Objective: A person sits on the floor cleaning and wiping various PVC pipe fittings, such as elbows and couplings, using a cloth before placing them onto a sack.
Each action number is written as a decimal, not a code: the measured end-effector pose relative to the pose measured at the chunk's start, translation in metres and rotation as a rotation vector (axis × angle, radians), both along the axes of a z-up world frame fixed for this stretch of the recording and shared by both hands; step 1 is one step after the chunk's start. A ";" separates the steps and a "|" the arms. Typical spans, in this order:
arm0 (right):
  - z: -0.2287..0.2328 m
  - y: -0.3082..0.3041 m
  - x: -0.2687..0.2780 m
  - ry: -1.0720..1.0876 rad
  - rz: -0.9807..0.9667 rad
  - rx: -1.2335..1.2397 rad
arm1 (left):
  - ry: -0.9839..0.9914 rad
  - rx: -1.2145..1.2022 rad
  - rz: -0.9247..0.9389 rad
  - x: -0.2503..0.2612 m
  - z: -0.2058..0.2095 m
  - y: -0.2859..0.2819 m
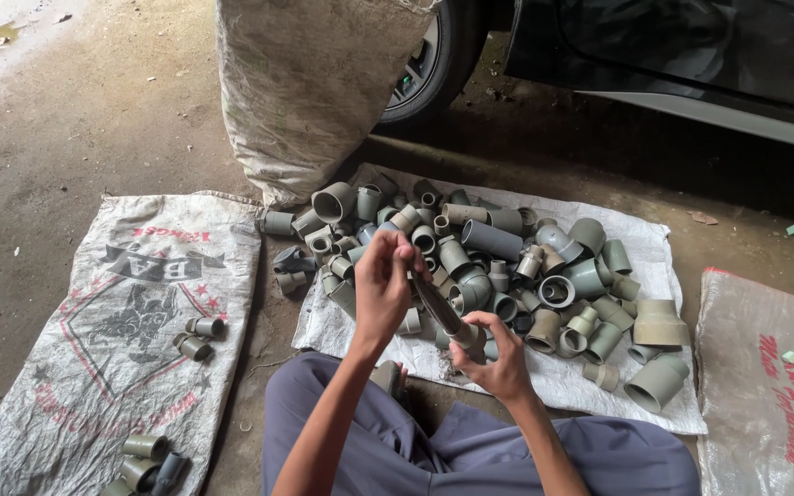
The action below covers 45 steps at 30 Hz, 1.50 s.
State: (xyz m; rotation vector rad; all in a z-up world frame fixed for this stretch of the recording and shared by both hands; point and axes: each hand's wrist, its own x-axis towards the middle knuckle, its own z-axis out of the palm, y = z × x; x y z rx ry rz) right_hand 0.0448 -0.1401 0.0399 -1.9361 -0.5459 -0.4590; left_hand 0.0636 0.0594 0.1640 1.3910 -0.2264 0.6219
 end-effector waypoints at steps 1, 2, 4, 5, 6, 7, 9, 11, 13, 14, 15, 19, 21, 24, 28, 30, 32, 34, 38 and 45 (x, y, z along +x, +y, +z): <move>-0.001 -0.001 0.001 -0.018 -0.002 0.008 | -0.040 -0.009 0.000 0.005 0.001 0.001; -0.009 -0.004 0.003 -0.016 -0.003 0.007 | -0.039 -0.010 -0.001 0.005 0.009 0.007; -0.027 -0.010 0.005 -0.023 -0.010 -0.042 | -0.111 -0.038 0.105 0.002 0.024 0.018; -0.037 -0.013 0.001 -0.020 -0.018 -0.038 | -0.108 -0.034 0.098 -0.002 0.041 0.026; -0.046 -0.016 -0.003 0.029 -0.013 -0.019 | -0.168 -0.022 0.105 -0.006 0.057 0.034; -0.054 -0.020 -0.002 0.070 -0.003 -0.004 | -0.237 -0.016 0.119 -0.008 0.074 0.041; -0.036 -0.017 0.004 0.072 -0.003 -0.029 | -0.237 -0.012 0.111 0.000 0.085 0.045; -0.023 -0.013 0.000 0.085 -0.003 -0.046 | -0.228 -0.001 0.101 0.005 0.085 0.051; -0.009 -0.011 0.004 0.080 0.004 -0.121 | -0.188 -0.103 0.035 0.013 0.081 0.054; -0.011 -0.012 0.010 0.068 0.000 -0.117 | -0.200 -0.100 0.031 0.010 0.085 0.054; -0.013 -0.013 0.012 0.077 -0.026 -0.153 | -0.187 -0.135 0.042 0.005 0.087 0.053; -0.055 -0.032 0.021 0.140 -0.103 -0.326 | -0.274 -0.124 0.187 -0.001 0.096 0.079; -0.085 -0.043 0.020 0.203 -0.138 -0.433 | -0.279 -0.096 0.222 0.004 0.098 0.090; -0.104 -0.058 0.022 0.249 -0.197 -0.522 | -0.334 -0.025 0.277 0.006 0.115 0.113; -0.102 -0.064 0.028 0.171 -0.249 -0.306 | -0.369 0.129 0.307 0.031 0.118 0.124; -0.091 -0.052 0.027 0.340 -0.196 -0.061 | -0.341 0.168 0.307 0.038 0.101 0.107; -0.071 -0.042 0.021 0.504 -0.144 0.185 | -0.313 0.203 0.300 0.046 0.073 0.094; -0.043 -0.033 0.011 0.601 -0.026 0.451 | -0.166 0.370 0.253 0.055 0.031 0.086; 0.010 -0.014 -0.001 0.568 0.133 0.564 | -0.033 0.444 0.119 0.046 -0.042 0.050; 0.055 0.011 -0.008 0.266 0.222 0.462 | 0.077 0.384 -0.212 -0.004 -0.061 0.010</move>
